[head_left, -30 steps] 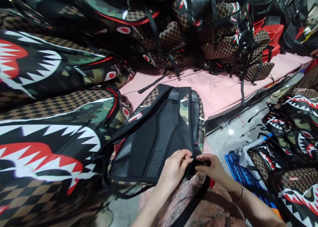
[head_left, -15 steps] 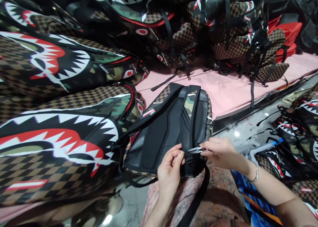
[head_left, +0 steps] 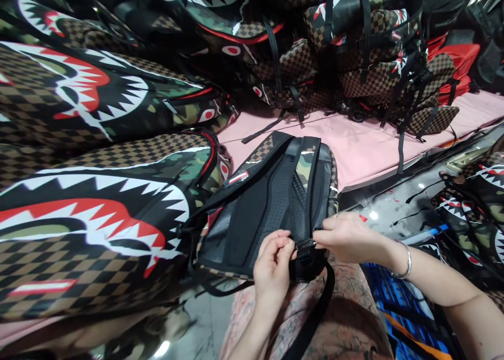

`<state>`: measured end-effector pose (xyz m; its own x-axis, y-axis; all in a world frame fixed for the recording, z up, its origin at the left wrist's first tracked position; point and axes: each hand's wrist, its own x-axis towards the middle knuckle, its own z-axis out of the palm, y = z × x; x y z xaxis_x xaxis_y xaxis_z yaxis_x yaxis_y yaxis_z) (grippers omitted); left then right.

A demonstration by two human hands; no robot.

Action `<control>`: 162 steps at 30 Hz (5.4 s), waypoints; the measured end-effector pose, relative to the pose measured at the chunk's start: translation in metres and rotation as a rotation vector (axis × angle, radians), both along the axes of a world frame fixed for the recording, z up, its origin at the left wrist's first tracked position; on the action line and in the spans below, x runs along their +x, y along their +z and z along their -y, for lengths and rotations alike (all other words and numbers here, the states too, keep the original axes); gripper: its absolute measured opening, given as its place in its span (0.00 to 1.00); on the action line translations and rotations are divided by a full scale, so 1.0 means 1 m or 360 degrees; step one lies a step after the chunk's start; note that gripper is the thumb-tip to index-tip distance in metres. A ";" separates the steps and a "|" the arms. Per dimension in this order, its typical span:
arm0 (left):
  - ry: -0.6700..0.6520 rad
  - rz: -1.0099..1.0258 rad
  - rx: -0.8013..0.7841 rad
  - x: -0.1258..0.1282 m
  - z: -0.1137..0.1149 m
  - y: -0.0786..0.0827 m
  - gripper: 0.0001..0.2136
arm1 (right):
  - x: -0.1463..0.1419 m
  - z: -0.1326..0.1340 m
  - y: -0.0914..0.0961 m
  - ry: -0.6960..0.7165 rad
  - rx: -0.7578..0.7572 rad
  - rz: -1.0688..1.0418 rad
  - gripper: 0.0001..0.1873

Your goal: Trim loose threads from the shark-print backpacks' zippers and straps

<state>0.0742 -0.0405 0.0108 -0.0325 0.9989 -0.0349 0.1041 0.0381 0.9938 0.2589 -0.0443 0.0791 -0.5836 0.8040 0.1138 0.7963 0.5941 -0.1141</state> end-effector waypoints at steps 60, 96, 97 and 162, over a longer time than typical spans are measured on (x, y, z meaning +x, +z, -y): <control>-0.0078 0.0315 -0.0259 -0.003 -0.007 0.011 0.11 | -0.003 0.008 0.008 -0.0066 0.0102 -0.0093 0.06; -0.0259 0.1312 -0.0979 0.000 -0.042 0.005 0.07 | 0.014 0.012 -0.081 -0.0447 0.0119 -0.1257 0.08; -0.0262 0.1310 -0.0990 0.000 -0.042 0.006 0.07 | 0.016 0.007 -0.079 -0.0369 0.0158 -0.1183 0.09; -0.0104 0.0745 -0.0234 0.009 -0.075 0.003 0.24 | -0.018 -0.096 -0.052 -0.0248 -0.0934 -0.2632 0.19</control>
